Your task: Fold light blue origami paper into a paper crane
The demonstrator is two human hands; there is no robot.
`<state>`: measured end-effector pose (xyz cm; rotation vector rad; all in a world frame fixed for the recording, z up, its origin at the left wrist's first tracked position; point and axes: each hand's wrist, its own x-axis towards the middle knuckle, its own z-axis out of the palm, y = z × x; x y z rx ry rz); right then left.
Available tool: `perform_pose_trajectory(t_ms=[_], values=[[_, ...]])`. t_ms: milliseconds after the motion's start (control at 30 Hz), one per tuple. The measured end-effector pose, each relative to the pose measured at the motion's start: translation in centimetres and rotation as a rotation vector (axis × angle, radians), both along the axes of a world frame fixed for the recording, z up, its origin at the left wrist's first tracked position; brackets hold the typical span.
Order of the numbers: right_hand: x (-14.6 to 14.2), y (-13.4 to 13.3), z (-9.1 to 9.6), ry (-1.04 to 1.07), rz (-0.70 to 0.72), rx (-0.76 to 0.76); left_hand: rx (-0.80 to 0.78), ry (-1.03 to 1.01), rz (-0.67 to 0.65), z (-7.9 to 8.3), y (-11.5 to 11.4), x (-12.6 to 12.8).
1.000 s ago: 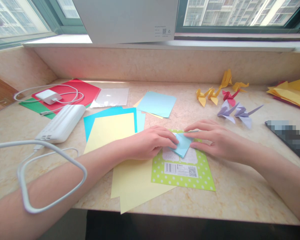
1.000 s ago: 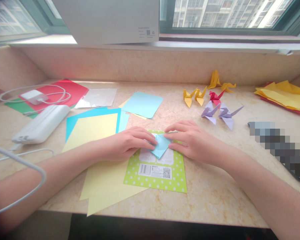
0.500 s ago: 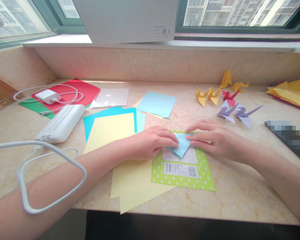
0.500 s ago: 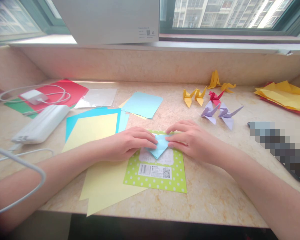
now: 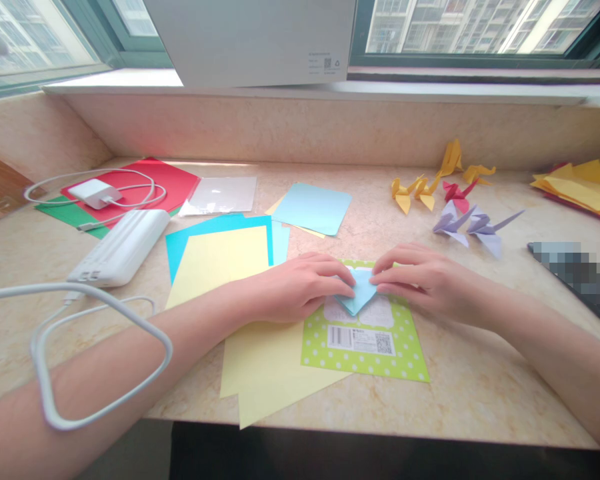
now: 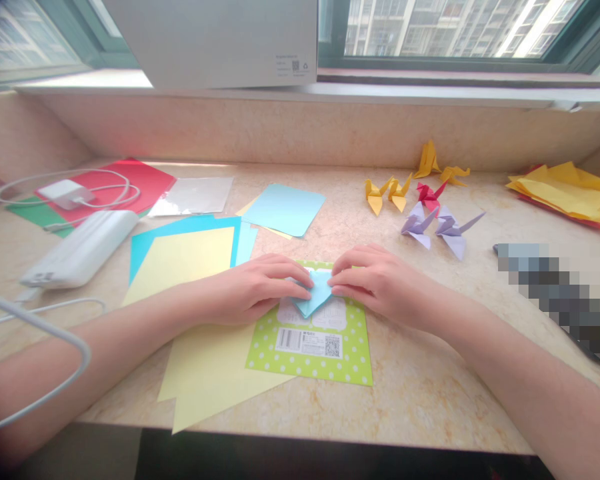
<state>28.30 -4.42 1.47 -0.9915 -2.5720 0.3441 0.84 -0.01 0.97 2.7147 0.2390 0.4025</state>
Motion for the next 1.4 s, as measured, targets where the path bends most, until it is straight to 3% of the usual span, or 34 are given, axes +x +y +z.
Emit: perform_pose_trajectory(t_ms=[367,667,1067,1400], values=[[-1.2,0.1,-0.8,0.045,-0.02,0.089,0.063,0.034,-0.035,0.2,-0.1,-0.2],[-1.7,0.2,-1.7,0.137,-0.137,0.028,0.089,0.053,-0.048,0.4,-0.1,-0.3],[-1.3,-0.3,-0.3,0.269,-0.077,-0.04,-0.004,-0.042,-0.034,-0.1,0.2,0.0],[-2.2,-0.8,-0.9,0.29,-0.213,0.029,0.097,-0.009,0.076,-0.3,-0.1,0.0]])
